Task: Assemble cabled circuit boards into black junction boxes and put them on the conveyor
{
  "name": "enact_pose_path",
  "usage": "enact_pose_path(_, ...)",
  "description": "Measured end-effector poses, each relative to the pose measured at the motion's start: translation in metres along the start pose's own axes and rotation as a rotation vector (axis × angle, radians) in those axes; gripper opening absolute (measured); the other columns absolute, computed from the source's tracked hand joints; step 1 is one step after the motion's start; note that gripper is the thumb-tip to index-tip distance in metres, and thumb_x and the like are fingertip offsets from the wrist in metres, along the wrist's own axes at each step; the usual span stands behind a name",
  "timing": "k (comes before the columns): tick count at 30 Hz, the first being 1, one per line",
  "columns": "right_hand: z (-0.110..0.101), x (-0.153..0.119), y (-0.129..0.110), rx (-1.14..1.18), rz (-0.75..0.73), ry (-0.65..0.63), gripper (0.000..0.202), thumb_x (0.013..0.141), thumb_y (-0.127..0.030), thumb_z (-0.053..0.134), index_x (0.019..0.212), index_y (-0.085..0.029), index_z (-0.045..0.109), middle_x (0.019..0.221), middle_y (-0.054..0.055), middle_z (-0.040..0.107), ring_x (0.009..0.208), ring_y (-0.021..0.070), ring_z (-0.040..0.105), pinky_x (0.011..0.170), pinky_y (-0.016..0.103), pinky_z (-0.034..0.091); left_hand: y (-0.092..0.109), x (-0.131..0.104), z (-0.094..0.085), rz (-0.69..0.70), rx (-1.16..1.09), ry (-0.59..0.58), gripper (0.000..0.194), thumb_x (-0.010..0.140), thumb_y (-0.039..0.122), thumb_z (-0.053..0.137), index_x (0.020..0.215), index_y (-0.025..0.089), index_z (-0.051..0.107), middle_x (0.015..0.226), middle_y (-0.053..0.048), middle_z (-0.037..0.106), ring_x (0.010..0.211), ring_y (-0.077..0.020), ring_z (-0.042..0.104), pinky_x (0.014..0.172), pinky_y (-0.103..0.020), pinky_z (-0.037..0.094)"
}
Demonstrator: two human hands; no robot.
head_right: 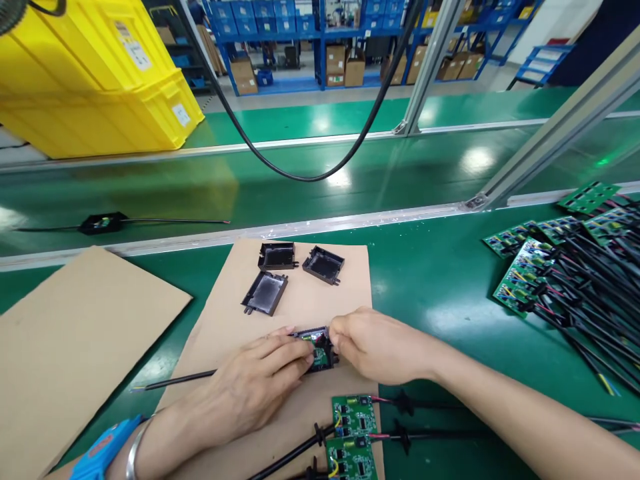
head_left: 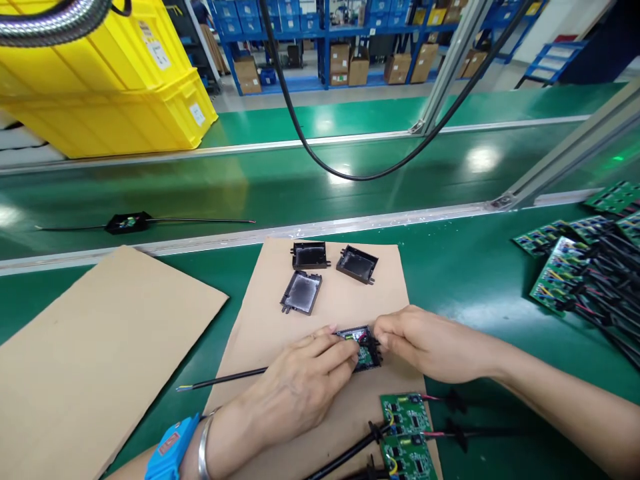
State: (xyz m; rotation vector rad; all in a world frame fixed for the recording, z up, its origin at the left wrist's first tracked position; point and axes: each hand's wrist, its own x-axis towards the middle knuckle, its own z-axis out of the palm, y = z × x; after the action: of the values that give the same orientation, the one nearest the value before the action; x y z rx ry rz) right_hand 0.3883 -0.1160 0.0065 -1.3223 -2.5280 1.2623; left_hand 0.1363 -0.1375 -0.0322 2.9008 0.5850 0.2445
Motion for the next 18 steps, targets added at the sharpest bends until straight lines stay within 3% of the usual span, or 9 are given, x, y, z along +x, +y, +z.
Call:
enact_pose_path(5,-0.015,0.014,0.005,0.135,0.026,-0.205,0.023,0.088,-0.009,0.041,0.074,-0.017,0.057,0.082,0.004,0.068,0.076,0.0162,0.060,0.070,0.026,0.045,-0.002,-0.003,0.002,0.024,0.079,-0.015,0.041,0.092,0.008,0.040,0.131,0.012,0.054,0.153,0.003,0.040,0.116,-0.0244,0.051,0.111,-0.041,0.040)
enact_pose_path(11,-0.024,0.028,-0.008,-0.032,0.143,-0.365,0.024,0.083,-0.005,0.044,0.075,-0.015,0.064,0.084,0.005,0.070,0.075,0.0165,0.061,0.067,0.025,0.045,0.000,0.001,-0.002,0.021,0.032,-0.063,0.040,0.084,0.006,0.046,0.121,0.013,0.058,0.154,0.002,0.037,0.114,-0.0249,0.052,0.108,-0.043,0.042)
enact_pose_path(15,-0.021,0.025,-0.015,-0.127,0.171,-0.291,0.025,0.085,-0.009,0.044,0.072,-0.016,0.064,0.078,0.008,0.069,0.072,0.0196,0.061,0.064,0.028,0.042,0.004,0.006,-0.006,-0.022,0.007,-0.067,0.034,0.078,0.006,0.050,0.109,0.014,0.061,0.148,-0.003,0.046,0.108,-0.0257,0.055,0.104,-0.044,0.044)
enact_pose_path(18,-0.010,0.011,-0.012,-0.196,0.090,-0.110,0.015,0.085,-0.014,0.050,0.080,-0.017,0.063,0.081,0.006,0.067,0.077,0.0207,0.060,0.067,0.029,0.041,0.008,0.007,-0.008,-0.034,0.003,-0.060,0.035,0.078,0.007,0.049,0.110,0.014,0.060,0.144,-0.005,0.051,0.108,-0.0265,0.056,0.103,-0.045,0.044)
